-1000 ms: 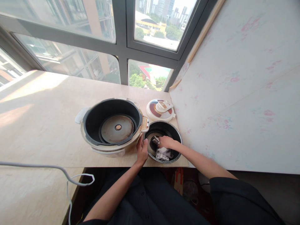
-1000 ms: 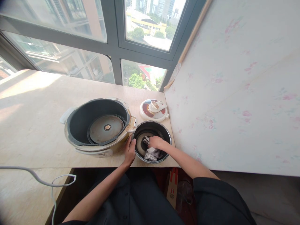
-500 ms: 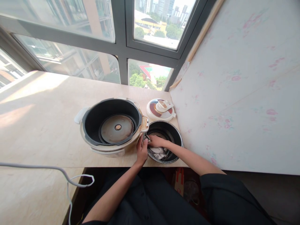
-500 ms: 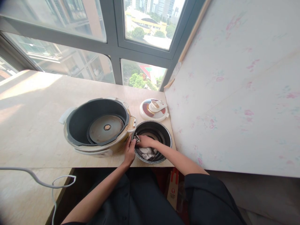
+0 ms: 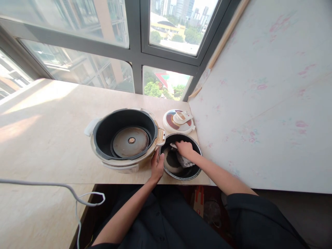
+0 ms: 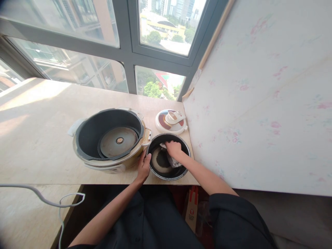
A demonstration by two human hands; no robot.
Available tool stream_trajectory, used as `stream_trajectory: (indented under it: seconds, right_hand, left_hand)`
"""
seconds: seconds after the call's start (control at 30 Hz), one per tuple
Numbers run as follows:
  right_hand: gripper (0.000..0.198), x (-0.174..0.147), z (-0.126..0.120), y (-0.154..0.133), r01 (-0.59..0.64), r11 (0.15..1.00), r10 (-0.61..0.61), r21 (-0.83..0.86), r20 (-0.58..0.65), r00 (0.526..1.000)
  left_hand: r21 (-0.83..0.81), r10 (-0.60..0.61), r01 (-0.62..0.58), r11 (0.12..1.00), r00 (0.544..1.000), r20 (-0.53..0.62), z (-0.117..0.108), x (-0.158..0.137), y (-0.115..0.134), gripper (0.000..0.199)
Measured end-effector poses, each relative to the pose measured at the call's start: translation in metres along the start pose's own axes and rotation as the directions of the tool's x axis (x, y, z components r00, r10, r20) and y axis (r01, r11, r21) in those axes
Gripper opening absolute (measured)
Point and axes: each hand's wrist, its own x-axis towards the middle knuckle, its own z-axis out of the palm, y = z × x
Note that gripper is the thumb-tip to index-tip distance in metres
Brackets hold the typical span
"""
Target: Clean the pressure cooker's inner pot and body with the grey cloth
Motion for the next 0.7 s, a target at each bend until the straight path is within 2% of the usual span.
stream_trajectory:
  seconds: [0.13,0.27,0.33,0.4,0.5,0.57,0.7]
  right_hand:
    - [0.031,0.0,0.003,0.012,-0.019,1.0,0.018,0.01,0.097,0.995]
    - [0.042,0.0,-0.001,0.021,0.035,0.991,-0.059,0.126,0.189,0.98]
    - [0.043,-0.003,-0.005,0.024,0.081,0.975,-0.12,0.208,0.181,0.976]
    - [0.044,-0.007,-0.009,0.027,0.101,0.931,-0.145,0.351,0.103,0.984]
    - [0.052,-0.018,-0.01,0.032,0.067,0.789,-0.026,0.61,-0.075,0.997]
    - [0.056,-0.027,-0.009,0.035,0.055,0.707,0.088,0.705,-0.166,0.982]
    - [0.058,-0.048,-0.012,0.041,-0.02,0.666,0.293,0.746,-0.236,0.927]
  left_hand:
    - [0.004,0.005,-0.005,1.0,1.0,-0.006,0.0,0.0,0.0,0.05]
    - [0.002,0.008,-0.008,1.0,1.0,-0.011,0.0,0.0,0.0,0.05]
    - [-0.002,0.014,-0.014,1.0,1.0,-0.016,0.0,0.0,-0.001,0.051]
    - [-0.008,0.02,-0.02,1.0,1.0,-0.019,0.0,0.001,-0.001,0.051]
    - [-0.019,0.023,-0.023,1.0,1.0,-0.016,0.0,0.001,-0.001,0.052]
    - [-0.02,0.014,-0.015,1.0,1.0,-0.013,0.0,0.001,-0.002,0.052]
    - [-0.01,0.001,-0.001,1.0,1.0,-0.01,0.0,0.0,-0.002,0.052]
